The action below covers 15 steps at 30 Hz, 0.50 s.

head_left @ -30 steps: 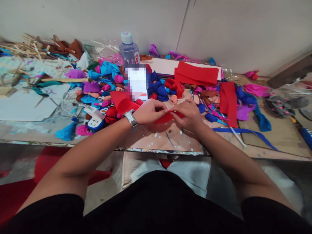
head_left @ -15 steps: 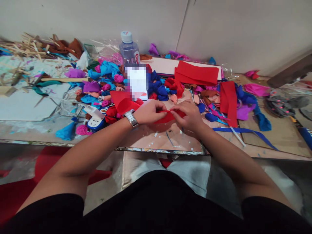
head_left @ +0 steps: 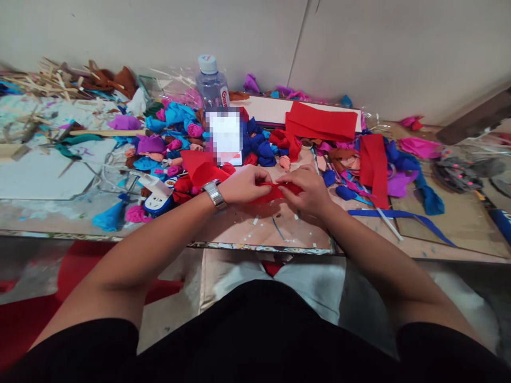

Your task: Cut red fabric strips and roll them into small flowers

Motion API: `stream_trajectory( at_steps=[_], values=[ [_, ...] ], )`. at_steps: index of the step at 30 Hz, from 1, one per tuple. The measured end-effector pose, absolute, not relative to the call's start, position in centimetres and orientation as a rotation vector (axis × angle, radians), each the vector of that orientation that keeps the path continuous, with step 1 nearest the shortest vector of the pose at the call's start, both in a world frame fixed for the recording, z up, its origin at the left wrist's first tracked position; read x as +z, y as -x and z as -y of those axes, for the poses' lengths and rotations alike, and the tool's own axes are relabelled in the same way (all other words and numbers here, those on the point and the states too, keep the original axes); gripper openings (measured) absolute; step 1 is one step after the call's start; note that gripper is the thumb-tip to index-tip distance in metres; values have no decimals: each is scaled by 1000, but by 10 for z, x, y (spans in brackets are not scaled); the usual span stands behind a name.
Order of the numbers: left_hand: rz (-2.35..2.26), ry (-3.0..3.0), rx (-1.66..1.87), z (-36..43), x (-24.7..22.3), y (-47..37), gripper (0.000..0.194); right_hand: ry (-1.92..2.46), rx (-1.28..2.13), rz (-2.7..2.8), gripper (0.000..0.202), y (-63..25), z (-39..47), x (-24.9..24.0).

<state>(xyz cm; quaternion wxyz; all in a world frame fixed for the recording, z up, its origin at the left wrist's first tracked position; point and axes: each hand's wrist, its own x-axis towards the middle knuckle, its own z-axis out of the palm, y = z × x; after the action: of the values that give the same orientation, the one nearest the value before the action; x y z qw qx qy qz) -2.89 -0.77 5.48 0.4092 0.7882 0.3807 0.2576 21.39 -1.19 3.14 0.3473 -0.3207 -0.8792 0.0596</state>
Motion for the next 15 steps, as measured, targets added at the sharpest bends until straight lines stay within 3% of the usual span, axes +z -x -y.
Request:
stream_trajectory(
  at_steps=[9,15],
  values=[
    [-974,-1999,641,8,56,29,19,818,78,2311,20,-217,12,37],
    [-952,-2014,633,11,57,28,21,808,63,2319,14,-216,11,37]
  ],
)
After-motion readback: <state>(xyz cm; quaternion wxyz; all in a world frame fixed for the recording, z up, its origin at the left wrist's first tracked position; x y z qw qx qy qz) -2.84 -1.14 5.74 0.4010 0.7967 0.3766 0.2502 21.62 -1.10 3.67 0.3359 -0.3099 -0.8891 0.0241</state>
